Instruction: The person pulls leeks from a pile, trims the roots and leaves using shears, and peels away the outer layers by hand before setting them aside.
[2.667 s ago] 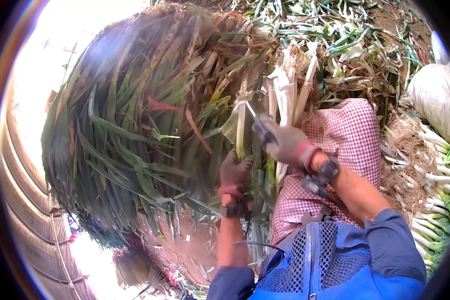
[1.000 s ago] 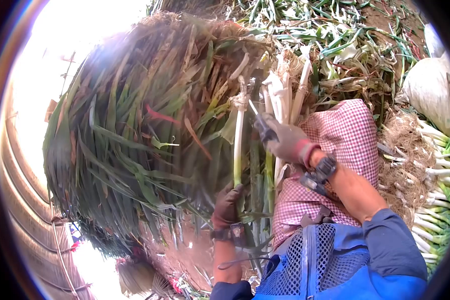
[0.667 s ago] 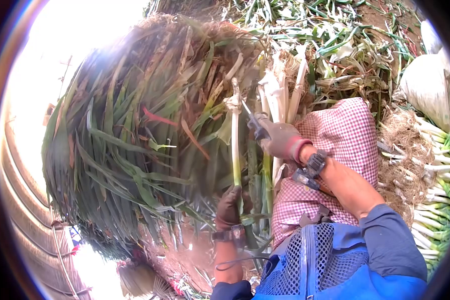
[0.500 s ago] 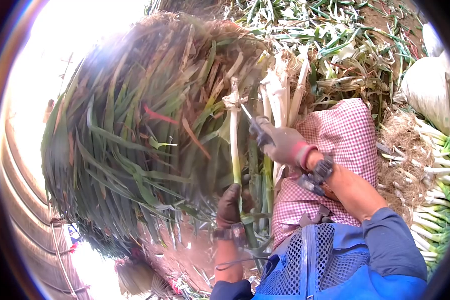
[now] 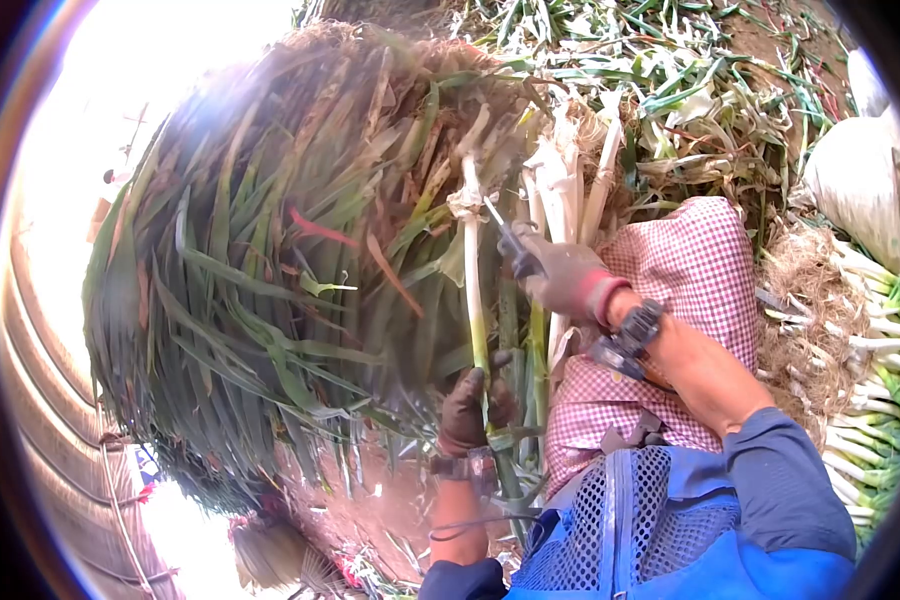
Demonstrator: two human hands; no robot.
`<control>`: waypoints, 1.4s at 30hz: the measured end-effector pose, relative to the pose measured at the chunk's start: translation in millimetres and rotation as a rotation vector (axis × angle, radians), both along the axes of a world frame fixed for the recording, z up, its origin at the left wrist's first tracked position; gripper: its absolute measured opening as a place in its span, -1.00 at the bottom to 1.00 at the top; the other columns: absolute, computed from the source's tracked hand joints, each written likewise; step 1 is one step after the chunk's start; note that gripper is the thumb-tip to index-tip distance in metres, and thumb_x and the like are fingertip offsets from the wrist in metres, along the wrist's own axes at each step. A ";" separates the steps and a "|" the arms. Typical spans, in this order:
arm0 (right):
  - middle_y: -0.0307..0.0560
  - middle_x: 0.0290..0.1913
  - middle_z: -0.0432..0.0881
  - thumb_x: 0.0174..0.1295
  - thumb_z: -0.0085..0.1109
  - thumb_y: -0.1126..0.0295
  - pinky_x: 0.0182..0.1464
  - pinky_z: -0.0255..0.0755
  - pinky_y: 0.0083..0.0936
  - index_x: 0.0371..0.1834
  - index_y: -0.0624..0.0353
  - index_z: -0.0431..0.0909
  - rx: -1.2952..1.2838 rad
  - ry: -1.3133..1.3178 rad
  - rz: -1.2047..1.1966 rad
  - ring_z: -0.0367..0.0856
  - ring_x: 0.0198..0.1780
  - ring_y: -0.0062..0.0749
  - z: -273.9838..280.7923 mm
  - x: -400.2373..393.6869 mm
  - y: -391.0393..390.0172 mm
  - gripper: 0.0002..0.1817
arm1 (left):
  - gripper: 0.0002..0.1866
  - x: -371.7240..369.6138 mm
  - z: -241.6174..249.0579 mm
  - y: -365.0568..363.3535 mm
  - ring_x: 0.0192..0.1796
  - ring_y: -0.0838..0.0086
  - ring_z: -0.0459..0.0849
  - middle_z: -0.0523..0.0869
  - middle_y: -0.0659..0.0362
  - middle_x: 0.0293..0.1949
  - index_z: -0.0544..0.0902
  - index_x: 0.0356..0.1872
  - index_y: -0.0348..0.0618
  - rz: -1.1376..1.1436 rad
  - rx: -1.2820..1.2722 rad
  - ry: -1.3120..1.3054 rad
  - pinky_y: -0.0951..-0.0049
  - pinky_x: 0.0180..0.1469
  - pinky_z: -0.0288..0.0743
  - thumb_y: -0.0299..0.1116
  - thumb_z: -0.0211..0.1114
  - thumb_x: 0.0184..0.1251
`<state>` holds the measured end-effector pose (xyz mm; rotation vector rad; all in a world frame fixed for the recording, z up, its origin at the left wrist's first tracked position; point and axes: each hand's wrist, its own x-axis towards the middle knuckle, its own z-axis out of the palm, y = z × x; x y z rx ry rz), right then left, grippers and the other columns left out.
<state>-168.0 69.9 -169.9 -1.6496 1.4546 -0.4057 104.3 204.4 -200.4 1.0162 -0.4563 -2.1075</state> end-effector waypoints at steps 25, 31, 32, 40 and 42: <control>0.16 0.14 0.82 0.38 0.19 0.23 0.12 0.67 -0.26 0.82 0.04 0.08 0.098 -0.043 0.026 0.83 -0.01 -0.05 8.6 7.9 -9.6 -0.08 | -0.64 -18.9 -21.0 26.2 -0.32 0.61 0.64 0.75 0.28 -0.26 0.64 0.33 -0.12 -0.293 -0.319 -1.009 0.53 -0.29 0.53 -0.28 0.37 0.64; 0.14 0.02 0.83 0.41 0.26 0.24 -0.09 0.70 -0.32 0.75 0.12 0.27 -0.033 0.051 -0.296 0.84 -0.12 -0.25 -18.3 -13.2 -1.3 -0.18 | -0.55 -38.2 25.7 34.2 -0.03 0.42 0.84 0.88 0.08 0.03 0.64 0.34 -0.13 -0.600 -0.392 -1.076 0.39 0.03 0.69 -0.36 0.52 0.50; 0.21 0.03 0.83 0.40 0.27 0.25 -0.01 0.72 -0.32 0.72 0.19 0.30 -0.090 0.032 -0.304 0.85 0.00 -0.22 -23.7 -14.4 2.5 -0.19 | -0.57 -22.8 26.7 23.4 0.00 0.36 0.85 0.88 0.02 0.05 0.67 0.32 -0.13 -0.477 -0.320 -1.048 0.33 0.06 0.70 -0.33 0.51 0.50; 0.22 -0.05 0.78 0.38 0.24 0.18 0.13 0.66 -0.02 0.82 -0.02 0.09 -0.056 -0.096 -0.020 0.80 -0.02 0.20 -13.6 14.6 48.0 -0.07 | -0.65 68.2 17.9 -182.1 0.17 0.01 0.84 0.84 -0.06 0.15 0.77 0.14 -0.18 -0.190 -1.039 -2.073 0.10 0.12 0.71 -0.24 0.46 0.45; 0.25 0.00 0.77 0.37 0.25 0.17 0.17 0.65 0.00 0.81 -0.03 0.10 0.021 -0.052 0.054 0.79 0.02 0.22 7.0 14.3 51.5 -0.07 | -0.63 65.1 8.1 -203.3 0.22 -0.09 0.79 0.81 -0.10 0.19 0.76 0.14 -0.15 -0.184 -0.898 -2.178 0.03 0.18 0.69 -0.20 0.44 0.43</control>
